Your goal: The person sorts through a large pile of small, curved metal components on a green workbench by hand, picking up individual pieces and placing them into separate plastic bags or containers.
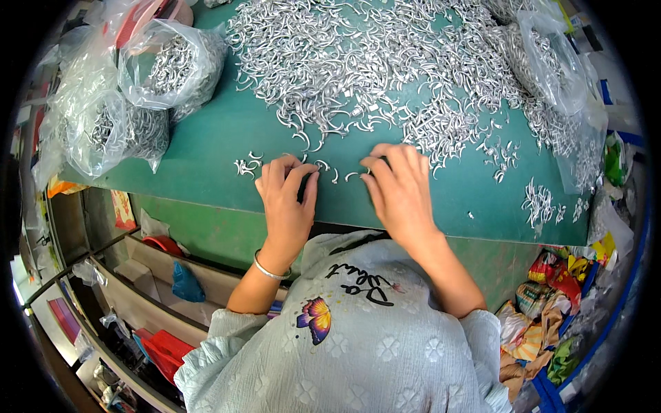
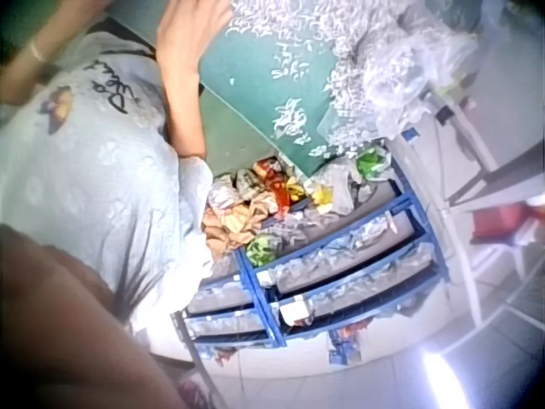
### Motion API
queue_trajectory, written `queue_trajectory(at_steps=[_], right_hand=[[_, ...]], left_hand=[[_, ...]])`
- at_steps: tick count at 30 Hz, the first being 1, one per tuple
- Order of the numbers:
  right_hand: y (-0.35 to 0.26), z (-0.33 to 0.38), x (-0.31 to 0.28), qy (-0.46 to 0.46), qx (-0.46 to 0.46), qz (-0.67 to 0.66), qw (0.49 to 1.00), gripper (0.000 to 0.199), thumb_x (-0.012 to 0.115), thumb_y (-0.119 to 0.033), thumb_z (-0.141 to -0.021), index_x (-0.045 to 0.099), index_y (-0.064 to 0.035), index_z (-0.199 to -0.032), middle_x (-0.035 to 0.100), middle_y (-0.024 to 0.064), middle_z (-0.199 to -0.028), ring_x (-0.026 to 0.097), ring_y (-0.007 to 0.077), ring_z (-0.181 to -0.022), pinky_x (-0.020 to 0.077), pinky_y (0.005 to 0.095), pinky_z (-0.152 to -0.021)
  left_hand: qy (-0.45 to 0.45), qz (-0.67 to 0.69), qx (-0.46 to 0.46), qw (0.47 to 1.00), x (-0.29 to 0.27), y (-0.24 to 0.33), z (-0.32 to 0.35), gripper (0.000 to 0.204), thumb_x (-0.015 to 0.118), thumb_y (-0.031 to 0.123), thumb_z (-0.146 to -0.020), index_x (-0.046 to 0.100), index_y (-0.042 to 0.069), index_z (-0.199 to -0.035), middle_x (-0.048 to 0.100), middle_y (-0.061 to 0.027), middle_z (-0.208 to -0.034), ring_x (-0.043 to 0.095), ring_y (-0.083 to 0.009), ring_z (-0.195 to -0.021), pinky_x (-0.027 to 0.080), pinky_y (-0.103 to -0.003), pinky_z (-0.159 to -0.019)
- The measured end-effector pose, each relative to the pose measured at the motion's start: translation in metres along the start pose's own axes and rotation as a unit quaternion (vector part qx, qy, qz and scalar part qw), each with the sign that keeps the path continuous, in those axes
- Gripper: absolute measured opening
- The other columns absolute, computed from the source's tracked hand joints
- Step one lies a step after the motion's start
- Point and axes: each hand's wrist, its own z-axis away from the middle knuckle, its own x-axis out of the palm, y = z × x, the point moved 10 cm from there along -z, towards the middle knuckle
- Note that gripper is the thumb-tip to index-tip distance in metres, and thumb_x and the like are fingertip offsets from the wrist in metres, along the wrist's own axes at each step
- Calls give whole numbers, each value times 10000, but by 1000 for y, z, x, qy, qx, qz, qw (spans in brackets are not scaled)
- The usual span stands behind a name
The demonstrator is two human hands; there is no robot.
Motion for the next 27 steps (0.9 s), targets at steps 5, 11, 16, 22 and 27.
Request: queue_trajectory(at_steps=[5, 11, 16, 22, 27], right_hand=[[-28, -21, 26, 14, -24, -6, 1000, 210, 704, -104, -775, 626, -56, -964, 559, 63, -1012, 503, 246, -961, 353, 386, -805], [-32, -24, 7, 59, -12, -12, 998, 140, 683, -76, -765, 630, -41, -890, 572, 62, -935, 518, 241, -896, 355, 382, -787], [-80, -40, 52, 13, -128, -90, 988, 193, 723, -84, -752, 640, -47, -922, 595, 56, -954, 534, 241, -907, 374, 375, -779], [-71, -48, 54, 3, -133, -125, 983, 260, 706, -113, -746, 658, -48, -993, 593, 47, -1014, 522, 238, -962, 396, 366, -789], [-59, -40, 55, -38, -144, -10, 989, 333, 693, -106, -777, 643, -89, -1106, 568, 39, -1191, 511, 258, -1073, 379, 415, -894]], left_hand=[[17, 3, -17, 1000, -9, -2, 4, 233, 696, 21, -796, 654, 70, -1020, 567, -69, -1001, 527, -250, -929, 345, -364, -778], [69, -6, -59, 996, -42, -29, 14, 308, 656, -2, -820, 624, 63, -1120, 580, -93, -1052, 538, -271, -972, 356, -368, -820], [102, -25, -77, 992, -58, -34, 12, 300, 582, -63, -847, 625, 32, -1129, 602, -150, -1093, 556, -322, -997, 412, -380, -896], [82, -22, -69, 994, -56, -44, 18, 322, 684, 37, -812, 628, 77, -1127, 574, -101, -1145, 524, -283, -1033, 355, -382, -861], [30, -48, -87, 995, -33, -47, 14, 243, 703, 75, -811, 645, 84, -1046, 543, -69, -1106, 492, -263, -973, 329, -397, -814]])
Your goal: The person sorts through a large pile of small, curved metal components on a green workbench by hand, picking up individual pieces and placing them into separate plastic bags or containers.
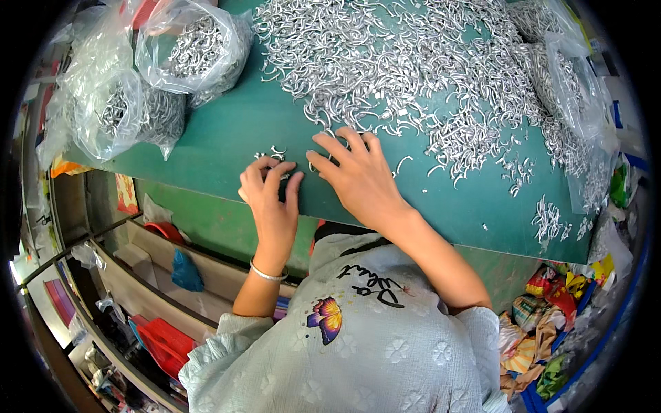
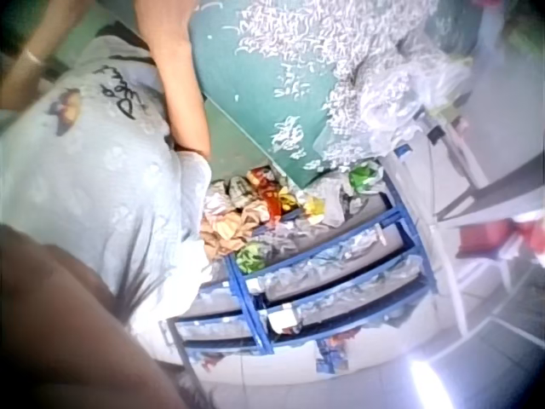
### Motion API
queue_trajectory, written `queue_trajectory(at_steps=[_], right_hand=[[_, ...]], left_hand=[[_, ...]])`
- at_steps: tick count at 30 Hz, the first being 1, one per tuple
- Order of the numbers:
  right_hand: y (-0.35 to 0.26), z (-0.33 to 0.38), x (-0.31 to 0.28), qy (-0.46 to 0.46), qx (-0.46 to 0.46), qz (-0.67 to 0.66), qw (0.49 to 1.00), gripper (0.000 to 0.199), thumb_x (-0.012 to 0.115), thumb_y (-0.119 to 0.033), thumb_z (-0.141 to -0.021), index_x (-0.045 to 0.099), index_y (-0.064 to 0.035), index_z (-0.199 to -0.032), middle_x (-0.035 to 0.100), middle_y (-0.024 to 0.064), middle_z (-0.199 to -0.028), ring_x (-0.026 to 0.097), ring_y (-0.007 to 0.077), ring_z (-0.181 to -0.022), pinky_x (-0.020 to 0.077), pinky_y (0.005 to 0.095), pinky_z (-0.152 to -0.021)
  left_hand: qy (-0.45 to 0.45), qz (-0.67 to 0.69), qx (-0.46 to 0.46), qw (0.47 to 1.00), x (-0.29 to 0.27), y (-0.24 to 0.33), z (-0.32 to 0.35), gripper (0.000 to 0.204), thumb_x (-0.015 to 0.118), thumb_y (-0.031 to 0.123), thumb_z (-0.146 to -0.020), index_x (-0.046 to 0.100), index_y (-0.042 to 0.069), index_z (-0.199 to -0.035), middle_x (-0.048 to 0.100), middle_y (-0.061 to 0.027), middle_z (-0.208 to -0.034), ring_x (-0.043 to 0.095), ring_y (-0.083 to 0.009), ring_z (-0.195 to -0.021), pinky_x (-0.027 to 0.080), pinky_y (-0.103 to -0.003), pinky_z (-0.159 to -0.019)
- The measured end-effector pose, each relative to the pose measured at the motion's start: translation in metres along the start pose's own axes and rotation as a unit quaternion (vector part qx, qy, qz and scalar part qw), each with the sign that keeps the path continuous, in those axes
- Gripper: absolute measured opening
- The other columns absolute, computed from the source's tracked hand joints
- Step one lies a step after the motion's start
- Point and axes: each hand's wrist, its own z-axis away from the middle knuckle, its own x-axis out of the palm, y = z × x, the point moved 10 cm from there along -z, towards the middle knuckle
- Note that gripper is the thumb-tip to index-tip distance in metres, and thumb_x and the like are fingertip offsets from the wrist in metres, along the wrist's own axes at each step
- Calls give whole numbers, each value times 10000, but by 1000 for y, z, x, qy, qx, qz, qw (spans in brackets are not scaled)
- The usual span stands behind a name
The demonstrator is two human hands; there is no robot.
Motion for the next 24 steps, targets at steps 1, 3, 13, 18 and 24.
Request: queue_trajectory(at_steps=[1, 3, 13, 18, 24], right_hand=[[0, 3, 6, -14, -10, 26, 1000, 334, 691, -104, -782, 638, -85, -1111, 562, 42, -1211, 508, 263, -1099, 372, 423, -915], [9, 12, -2, -10, 19, -5, 1000, 333, 692, -100, -781, 633, -82, -1109, 559, 46, -1222, 492, 269, -1148, 357, 432, -937], [15, 29, -23, 32, 36, 30, 998, 270, 708, -99, -768, 635, -66, -1025, 580, 67, -1163, 515, 271, -1142, 360, 419, -911], [17, 26, -24, 67, 66, -22, 995, 199, 707, -92, -763, 653, -59, -952, 576, 66, -1129, 519, 264, -1095, 360, 420, -882], [16, 30, -19, 23, 63, 10, 998, 248, 697, -80, -758, 667, -92, -1004, 569, 68, -1128, 510, 263, -1095, 348, 433, -885]], left_hand=[[18, -10, -1, 1000, -3, -2, -3, 243, 708, 71, -804, 649, 91, -1039, 544, -67, -1089, 493, -259, -960, 329, -391, -815], [54, -30, -2, 998, -10, -5, -9, 246, 719, 63, -791, 656, 105, -1025, 546, -64, -1055, 493, -251, -934, 331, -378, -817], [-51, 8, 96, 994, 13, 28, -12, 210, 725, 106, -782, 665, 116, -983, 561, -63, -1118, 507, -282, -1067, 315, -414, -907], [-9, 12, 73, 997, 3, 24, -15, 227, 733, 87, -767, 662, 108, -982, 568, -58, -1084, 525, -264, -1031, 318, -405, -896], [-57, 15, 99, 993, 24, 38, -16, 208, 767, 148, -757, 650, 131, -928, 547, -66, -1119, 492, -277, -1078, 304, -435, -893]])
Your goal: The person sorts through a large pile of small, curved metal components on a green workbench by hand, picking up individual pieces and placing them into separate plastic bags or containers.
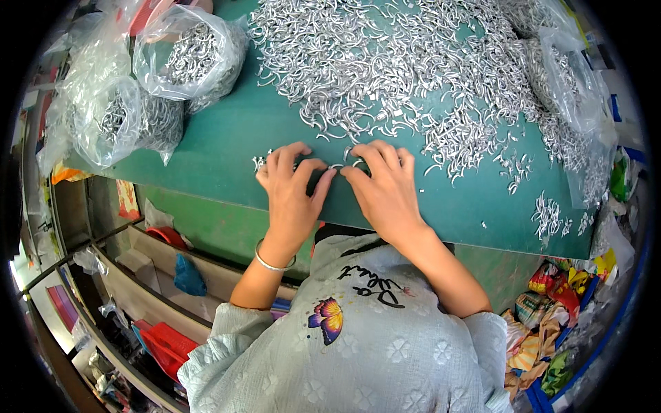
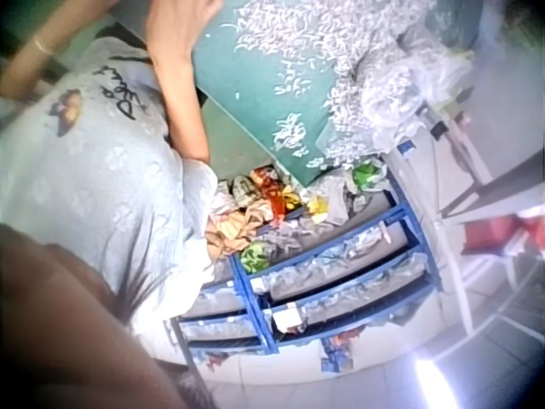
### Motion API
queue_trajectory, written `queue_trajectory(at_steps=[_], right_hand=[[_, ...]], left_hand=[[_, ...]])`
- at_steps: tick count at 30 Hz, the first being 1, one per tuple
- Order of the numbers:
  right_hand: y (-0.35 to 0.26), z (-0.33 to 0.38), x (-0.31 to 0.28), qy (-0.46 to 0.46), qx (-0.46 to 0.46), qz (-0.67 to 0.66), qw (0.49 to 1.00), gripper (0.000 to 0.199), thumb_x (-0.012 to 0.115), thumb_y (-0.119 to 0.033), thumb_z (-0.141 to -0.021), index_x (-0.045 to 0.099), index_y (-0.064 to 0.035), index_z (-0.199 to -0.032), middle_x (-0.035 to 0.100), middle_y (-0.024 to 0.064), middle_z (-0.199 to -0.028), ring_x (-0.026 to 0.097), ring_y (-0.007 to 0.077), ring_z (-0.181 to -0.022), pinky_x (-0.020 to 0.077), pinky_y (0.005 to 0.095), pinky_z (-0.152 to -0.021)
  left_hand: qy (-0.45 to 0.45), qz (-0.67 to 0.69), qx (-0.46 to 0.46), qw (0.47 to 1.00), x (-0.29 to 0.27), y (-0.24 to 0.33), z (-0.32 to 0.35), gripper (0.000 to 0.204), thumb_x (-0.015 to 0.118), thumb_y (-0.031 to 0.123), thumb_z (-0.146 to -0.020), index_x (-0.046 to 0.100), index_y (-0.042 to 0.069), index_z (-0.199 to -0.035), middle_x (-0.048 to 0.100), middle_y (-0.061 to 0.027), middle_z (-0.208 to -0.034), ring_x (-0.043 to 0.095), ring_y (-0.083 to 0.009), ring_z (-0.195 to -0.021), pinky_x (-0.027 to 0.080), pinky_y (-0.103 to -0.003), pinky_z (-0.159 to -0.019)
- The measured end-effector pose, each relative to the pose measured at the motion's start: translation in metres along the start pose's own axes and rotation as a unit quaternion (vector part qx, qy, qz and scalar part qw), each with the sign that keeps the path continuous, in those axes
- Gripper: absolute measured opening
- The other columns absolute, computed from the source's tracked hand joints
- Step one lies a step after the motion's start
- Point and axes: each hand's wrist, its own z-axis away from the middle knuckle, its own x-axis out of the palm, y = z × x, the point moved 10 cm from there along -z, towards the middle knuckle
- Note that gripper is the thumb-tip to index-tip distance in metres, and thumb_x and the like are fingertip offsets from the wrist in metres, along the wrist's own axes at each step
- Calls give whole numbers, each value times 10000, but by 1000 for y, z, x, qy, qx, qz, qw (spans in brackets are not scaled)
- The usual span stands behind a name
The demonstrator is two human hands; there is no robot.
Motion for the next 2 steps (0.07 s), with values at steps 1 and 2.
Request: queue_trajectory(at_steps=[1, 2], right_hand=[[2, 4, -2, -14, -1, 8, 1000, 273, 694, -79, -758, 668, -103, -1029, 568, 70, -1132, 507, 262, -1101, 345, 439, -887], [5, 8, 0, -33, 4, -25, 999, 290, 687, -90, -778, 674, -129, -1066, 557, 78, -1172, 493, 263, -1133, 340, 459, -900]], left_hand=[[-3, -9, -9, 1000, -1, -3, 2, 241, 788, 172, -738, 650, 131, -931, 540, -73, -1132, 486, -284, -1089, 305, -434, -897], [-5, -18, -17, 1000, -2, -5, 5, 276, 808, 196, -719, 650, 130, -935, 534, -80, -1145, 479, -290, -1099, 306, -433, -901]])
